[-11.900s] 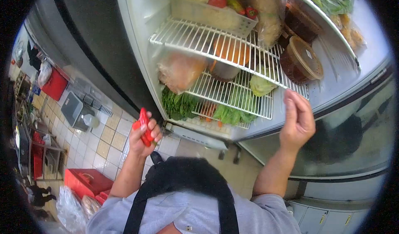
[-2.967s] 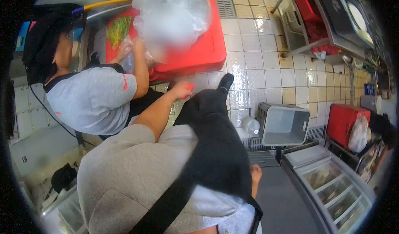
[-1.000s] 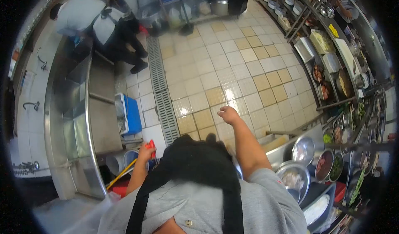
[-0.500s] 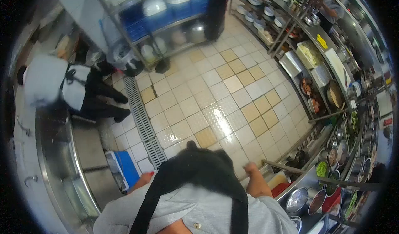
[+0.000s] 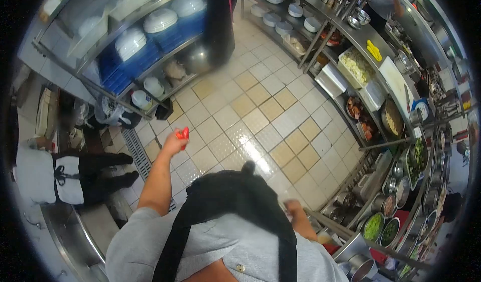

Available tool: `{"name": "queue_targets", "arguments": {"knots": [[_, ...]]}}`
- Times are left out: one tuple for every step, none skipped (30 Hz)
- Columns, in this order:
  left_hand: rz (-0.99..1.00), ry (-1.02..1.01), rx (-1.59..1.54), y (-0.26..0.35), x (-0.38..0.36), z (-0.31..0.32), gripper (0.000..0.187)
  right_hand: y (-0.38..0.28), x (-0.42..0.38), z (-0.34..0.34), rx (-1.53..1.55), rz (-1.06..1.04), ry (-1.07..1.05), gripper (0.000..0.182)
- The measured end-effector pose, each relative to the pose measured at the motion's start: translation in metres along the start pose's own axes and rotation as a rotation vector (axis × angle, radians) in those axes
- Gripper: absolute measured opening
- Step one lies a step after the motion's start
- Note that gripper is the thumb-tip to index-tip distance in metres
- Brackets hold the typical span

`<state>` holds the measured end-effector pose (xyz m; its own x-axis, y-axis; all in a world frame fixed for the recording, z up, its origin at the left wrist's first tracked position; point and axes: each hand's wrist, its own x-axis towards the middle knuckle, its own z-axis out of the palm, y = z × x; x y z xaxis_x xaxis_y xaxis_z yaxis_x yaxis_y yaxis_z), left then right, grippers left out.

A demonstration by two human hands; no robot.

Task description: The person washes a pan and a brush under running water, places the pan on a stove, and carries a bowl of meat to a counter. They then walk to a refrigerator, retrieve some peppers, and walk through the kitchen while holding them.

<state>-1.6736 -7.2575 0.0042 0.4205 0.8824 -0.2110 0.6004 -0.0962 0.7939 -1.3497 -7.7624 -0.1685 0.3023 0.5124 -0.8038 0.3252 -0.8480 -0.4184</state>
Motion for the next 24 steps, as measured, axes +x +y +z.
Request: {"name": "queue_targets", "arguments": {"knots": [[-0.058, -0.075, 0.012, 0.001, 0.003, 0.011, 0.033, -0.009, 0.025, -0.020, 0.113, 0.111, 0.061, 0.028], [-0.107, -0.103, 0.043, -0.005, 0.005, 0.020, 0.035, -0.016, 0.046, -0.038, 0.222, 0.222, 0.122, 0.031], [-0.154, -0.127, 0.074, -0.014, 0.004, 0.029, 0.038, -0.014, 0.072, -0.057, 0.214, 0.220, 0.119, 0.031], [-0.152, -0.150, 0.182, -0.032, 0.002, 0.037, 0.042, -0.010, 0.105, -0.080, 0.264, 0.159, 0.148, 0.024], [-0.244, -0.385, 0.412, -0.080, 0.015, 0.045, 0.029, -0.018, 0.136, -0.106, 0.313, 0.092, 0.180, 0.023], [-0.325, -0.533, 0.305, -0.141, 0.014, 0.057, 0.032, -0.050, 0.142, -0.132, 0.305, 0.072, 0.186, 0.023], [0.071, -0.572, 0.650, -0.156, 0.000, 0.050, 0.026, -0.086, 0.136, -0.157, 0.457, 0.083, 0.221, 0.023], [0.023, -0.939, 0.889, -0.164, -0.001, 0.047, 0.022, -0.126, 0.133, -0.182, 0.613, 0.093, 0.254, 0.024], [-0.081, -1.127, 0.806, -0.193, 0.000, 0.047, 0.017, -0.144, 0.146, -0.197, 0.623, 0.083, 0.300, 0.023], [-0.185, -0.831, 0.744, -0.181, -0.018, 0.041, 0.011, -0.156, 0.162, -0.207, 0.626, 0.076, 0.299, 0.023], [-0.284, -0.542, 0.672, -0.151, -0.030, 0.028, 0.009, -0.166, 0.173, -0.218, 0.639, 0.076, 0.282, 0.025], [-0.288, -0.544, 0.673, -0.153, -0.014, 0.022, 0.009, -0.172, 0.179, -0.232, 0.649, 0.078, 0.266, 0.027], [-0.134, -0.634, 0.559, -0.151, 0.003, 0.014, 0.009, -0.105, 0.237, -0.222, 0.369, -0.198, 0.290, 0.028], [0.026, -0.711, 0.444, -0.153, 0.026, 0.008, 0.011, -0.079, 0.253, -0.220, 0.368, -0.200, 0.290, 0.028], [0.348, -0.703, 0.592, -0.161, 0.061, 0.011, 0.017, -0.072, 0.271, -0.225, 0.192, -0.232, 0.198, 0.029], [0.236, -0.632, 0.431, -0.141, 0.093, 0.010, 0.011, -0.081, 0.292, -0.241, 0.012, -0.262, 0.113, 0.031], [0.123, -0.566, 0.265, -0.125, 0.125, 0.014, 0.006, -0.150, 0.253, -0.262, 0.270, 0.043, 0.125, 0.034], [-0.433, -0.772, 0.520, -0.141, 0.201, 0.053, 0.013, -0.263, 0.184, -0.293, 0.550, 0.339, 0.216, 0.036], [-0.640, -0.673, 0.339, -0.127, 0.251, 0.061, 0.028, -0.216, 0.221, -0.284, 0.715, 0.266, 0.122, 0.035], [0.134, -0.800, 0.689, -0.116, 0.308, 0.063, 0.033, -0.199, 0.248, -0.287, 0.689, 0.222, 0.124, 0.033], [-0.237, -0.567, 0.503, -0.027, 0.350, 0.058, 0.032, -0.178, 0.273, -0.287, 0.412, 0.057, 0.129, 0.032], [-0.093, -0.615, 0.612, -0.011, 0.411, 0.069, 0.032, -0.151, 0.299, -0.285, 0.010, -0.201, 0.145, 0.031], [0.093, -0.439, 0.716, 0.014, 0.454, 0.078, 0.032, -0.120, 0.327, -0.277, -0.377, -0.454, 0.231, 0.031], [-0.057, -0.422, 0.459, 0.054, 0.494, 0.081, 0.034, -0.075, 0.363, -0.261, -0.703, -0.752, 0.441, 0.032]]}}
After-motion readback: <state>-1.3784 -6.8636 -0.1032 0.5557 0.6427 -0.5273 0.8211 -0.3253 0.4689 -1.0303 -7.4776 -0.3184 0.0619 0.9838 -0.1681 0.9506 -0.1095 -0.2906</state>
